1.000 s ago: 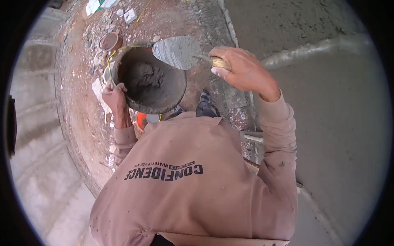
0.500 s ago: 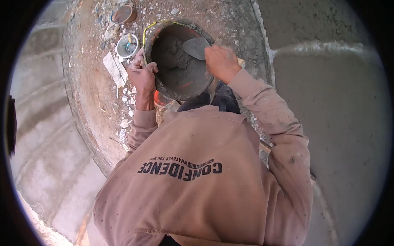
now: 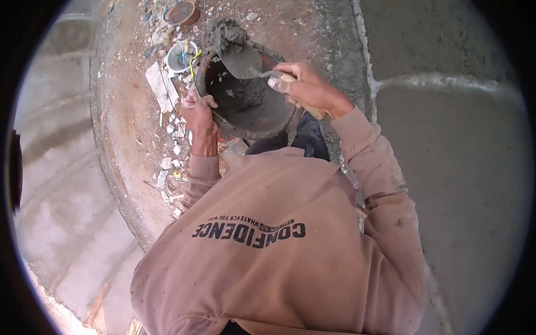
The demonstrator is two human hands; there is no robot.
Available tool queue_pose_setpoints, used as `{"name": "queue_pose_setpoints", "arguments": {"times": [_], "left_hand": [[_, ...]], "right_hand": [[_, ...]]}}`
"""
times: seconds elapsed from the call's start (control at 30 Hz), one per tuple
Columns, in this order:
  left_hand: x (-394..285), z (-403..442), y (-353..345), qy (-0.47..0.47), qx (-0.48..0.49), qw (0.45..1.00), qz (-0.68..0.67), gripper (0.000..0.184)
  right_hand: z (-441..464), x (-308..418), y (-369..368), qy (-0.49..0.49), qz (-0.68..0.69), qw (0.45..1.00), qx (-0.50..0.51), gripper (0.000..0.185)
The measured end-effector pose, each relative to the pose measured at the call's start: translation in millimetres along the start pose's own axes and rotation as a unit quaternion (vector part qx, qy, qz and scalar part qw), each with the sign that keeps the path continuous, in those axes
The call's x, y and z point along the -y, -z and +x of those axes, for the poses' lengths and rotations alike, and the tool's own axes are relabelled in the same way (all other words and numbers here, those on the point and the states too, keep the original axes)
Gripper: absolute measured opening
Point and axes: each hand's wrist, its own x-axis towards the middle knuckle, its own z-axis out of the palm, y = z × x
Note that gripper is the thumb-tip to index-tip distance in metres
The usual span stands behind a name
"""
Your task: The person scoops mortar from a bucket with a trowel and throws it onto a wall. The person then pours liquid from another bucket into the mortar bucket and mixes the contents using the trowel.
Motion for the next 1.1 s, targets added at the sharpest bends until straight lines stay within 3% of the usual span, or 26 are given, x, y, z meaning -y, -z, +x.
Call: {"name": "queue_pose_setpoints", "arguments": {"times": [0.03, 0.1, 0.13, 0.17, 0.27, 0.37, 0.4, 0.47, 0.63, 0.67, 0.73, 0.77, 0.83, 0.9, 1.0, 1.07, 1.1], "left_hand": [[3, 0, 3, 0.000, 0.002, 1.000, -0.002, 0.051], [5, 1, 10, -0.022, -0.002, 0.999, 0.039, 0.054], [-1, -1, 7, -0.041, 0.000, 0.999, 0.035, 0.045], [-7, -3, 3, -0.059, 0.002, 0.998, 0.030, 0.037], [-26, -9, 2, -0.083, 0.031, 0.995, 0.038, 0.016], [-39, -10, -7, -0.162, 0.058, 0.983, 0.066, 0.029], [-44, -11, -9, -0.175, 0.069, 0.979, 0.074, 0.031], [-55, -16, -14, -0.116, 0.056, 0.988, 0.088, 0.037], [-44, -7, 2, -0.108, 0.054, 0.990, 0.078, 0.041], [-44, -6, 2, -0.108, 0.047, 0.991, 0.060, 0.033], [-46, -6, -1, -0.107, 0.038, 0.993, 0.018, 0.021], [-45, -3, 4, -0.094, 0.024, 0.995, 0.020, 0.026], [-42, 1, 13, -0.070, 0.005, 0.998, 0.010, 0.051], [-40, -2, 11, -0.038, -0.004, 0.999, 0.006, 0.057], [-41, 0, 7, -0.054, 0.009, 0.998, -0.032, 0.051], [-38, 5, 5, -0.051, -0.002, 0.997, -0.051, 0.057], [-28, 11, 15, -0.053, 0.001, 0.999, -0.002, 0.046]], "right_hand": [[3, -8, -3, 0.095, -0.077, 0.988, -0.093, 0.037], [0, 27, -5, 0.045, -0.301, 0.952, -0.030, 0.036], [0, 39, -3, 0.022, -0.408, 0.913, -0.005, 0.036], [8, 11, -12, 0.084, -0.448, 0.889, -0.032, 0.032], [30, -24, -41, 0.129, -0.524, 0.839, -0.066, 0.014], [46, -56, -70, 0.156, -0.502, 0.848, -0.064, 0.014], [48, -52, -74, 0.110, -0.474, 0.873, -0.018, 0.015], [44, -46, -81, 0.014, -0.412, 0.908, 0.073, 0.018], [35, -62, -109, 0.052, -0.225, 0.972, 0.049, 0.028], [36, -61, -107, 0.061, -0.202, 0.976, 0.044, 0.031], [28, -56, -91, 0.072, -0.199, 0.976, 0.043, 0.032], [21, -49, -87, 0.075, -0.202, 0.976, 0.039, 0.033], [11, -38, -82, 0.085, -0.240, 0.967, 0.004, 0.035], [2, -31, -68, 0.083, -0.272, 0.959, -0.019, 0.036], [-9, -10, -41, 0.083, -0.295, 0.951, -0.036, 0.035], [-23, 18, -15, 0.097, -0.302, 0.946, -0.063, 0.033], [-32, 37, 1, 0.100, -0.303, 0.945, -0.066, 0.032]]}}
